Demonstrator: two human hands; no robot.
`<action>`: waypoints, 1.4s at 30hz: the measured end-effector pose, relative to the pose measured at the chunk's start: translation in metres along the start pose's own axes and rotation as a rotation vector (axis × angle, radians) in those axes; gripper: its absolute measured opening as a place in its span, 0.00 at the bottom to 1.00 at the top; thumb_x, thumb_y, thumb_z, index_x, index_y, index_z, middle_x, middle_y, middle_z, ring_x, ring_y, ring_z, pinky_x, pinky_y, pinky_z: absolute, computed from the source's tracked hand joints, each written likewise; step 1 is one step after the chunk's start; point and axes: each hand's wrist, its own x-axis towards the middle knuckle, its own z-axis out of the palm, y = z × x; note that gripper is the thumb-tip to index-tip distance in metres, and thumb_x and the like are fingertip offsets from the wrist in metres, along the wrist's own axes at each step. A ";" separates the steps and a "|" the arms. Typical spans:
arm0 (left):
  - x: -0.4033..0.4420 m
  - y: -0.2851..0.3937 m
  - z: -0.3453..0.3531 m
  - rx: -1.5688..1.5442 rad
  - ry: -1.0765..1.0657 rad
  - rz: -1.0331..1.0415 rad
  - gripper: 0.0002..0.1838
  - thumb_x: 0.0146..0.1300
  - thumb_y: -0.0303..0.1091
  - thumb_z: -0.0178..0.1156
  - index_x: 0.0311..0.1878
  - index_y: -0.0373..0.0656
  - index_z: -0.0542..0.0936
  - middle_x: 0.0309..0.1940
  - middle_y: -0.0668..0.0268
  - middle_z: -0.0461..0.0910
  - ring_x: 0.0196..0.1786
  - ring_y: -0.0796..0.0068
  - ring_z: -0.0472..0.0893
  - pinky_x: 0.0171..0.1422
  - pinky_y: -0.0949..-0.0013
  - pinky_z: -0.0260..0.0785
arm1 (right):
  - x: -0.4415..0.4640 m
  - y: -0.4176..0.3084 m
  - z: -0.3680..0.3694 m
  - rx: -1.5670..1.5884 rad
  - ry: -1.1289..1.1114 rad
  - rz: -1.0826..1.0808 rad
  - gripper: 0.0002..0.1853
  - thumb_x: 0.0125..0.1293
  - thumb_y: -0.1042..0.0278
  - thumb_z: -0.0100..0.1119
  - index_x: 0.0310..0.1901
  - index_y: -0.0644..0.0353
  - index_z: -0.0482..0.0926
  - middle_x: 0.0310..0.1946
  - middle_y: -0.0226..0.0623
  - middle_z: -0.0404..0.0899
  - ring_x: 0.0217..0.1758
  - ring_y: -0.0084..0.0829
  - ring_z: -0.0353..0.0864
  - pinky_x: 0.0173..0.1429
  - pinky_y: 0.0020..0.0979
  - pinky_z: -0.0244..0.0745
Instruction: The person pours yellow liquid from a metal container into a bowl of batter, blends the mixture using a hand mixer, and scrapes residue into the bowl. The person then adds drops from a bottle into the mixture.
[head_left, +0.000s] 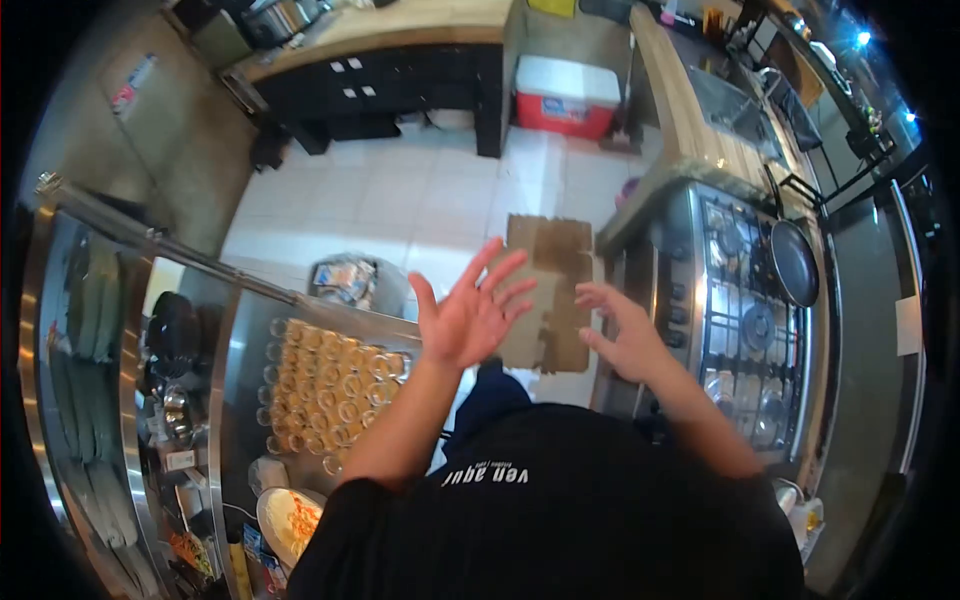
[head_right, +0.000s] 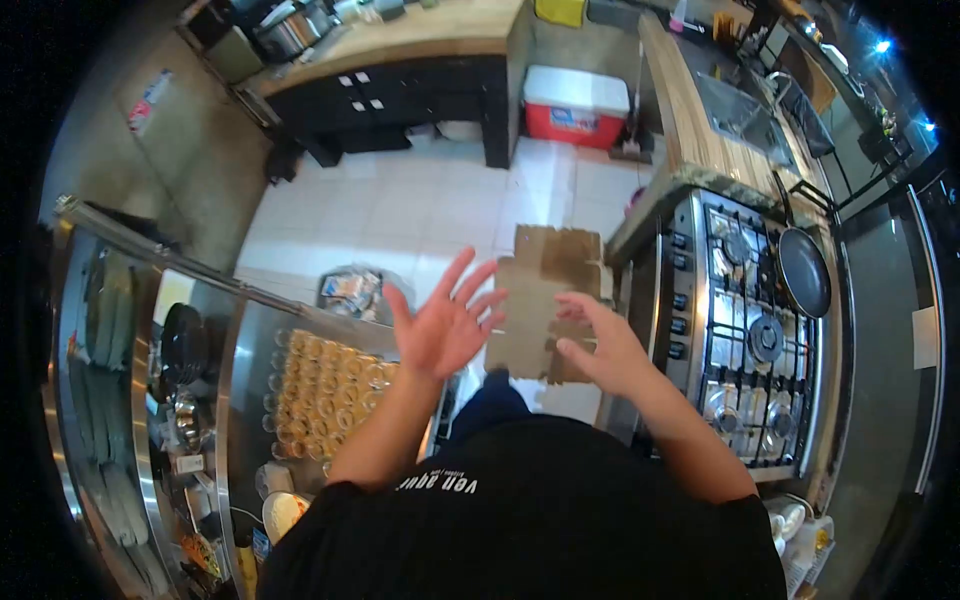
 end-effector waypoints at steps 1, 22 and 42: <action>0.022 0.003 -0.010 0.020 -0.021 -0.016 0.64 0.67 0.89 0.41 0.91 0.47 0.49 0.87 0.51 0.61 0.81 0.47 0.71 0.83 0.46 0.63 | 0.007 0.004 -0.009 -0.006 -0.004 0.037 0.33 0.68 0.70 0.71 0.73 0.60 0.74 0.60 0.45 0.85 0.67 0.42 0.83 0.75 0.42 0.75; 0.495 0.182 -0.180 0.333 0.239 -0.112 0.47 0.79 0.78 0.41 0.77 0.43 0.72 0.66 0.53 0.84 0.62 0.53 0.86 0.68 0.55 0.73 | 0.312 0.212 -0.179 0.269 0.326 0.364 0.28 0.72 0.78 0.68 0.72 0.58 0.76 0.59 0.37 0.84 0.60 0.30 0.84 0.65 0.35 0.82; 0.707 0.297 -0.310 0.590 0.661 0.205 0.42 0.81 0.75 0.40 0.69 0.44 0.77 0.51 0.59 0.87 0.51 0.61 0.86 0.61 0.57 0.74 | 0.890 0.256 -0.388 0.122 -0.013 -0.116 0.17 0.70 0.62 0.72 0.58 0.52 0.85 0.81 0.48 0.70 0.82 0.49 0.71 0.79 0.47 0.73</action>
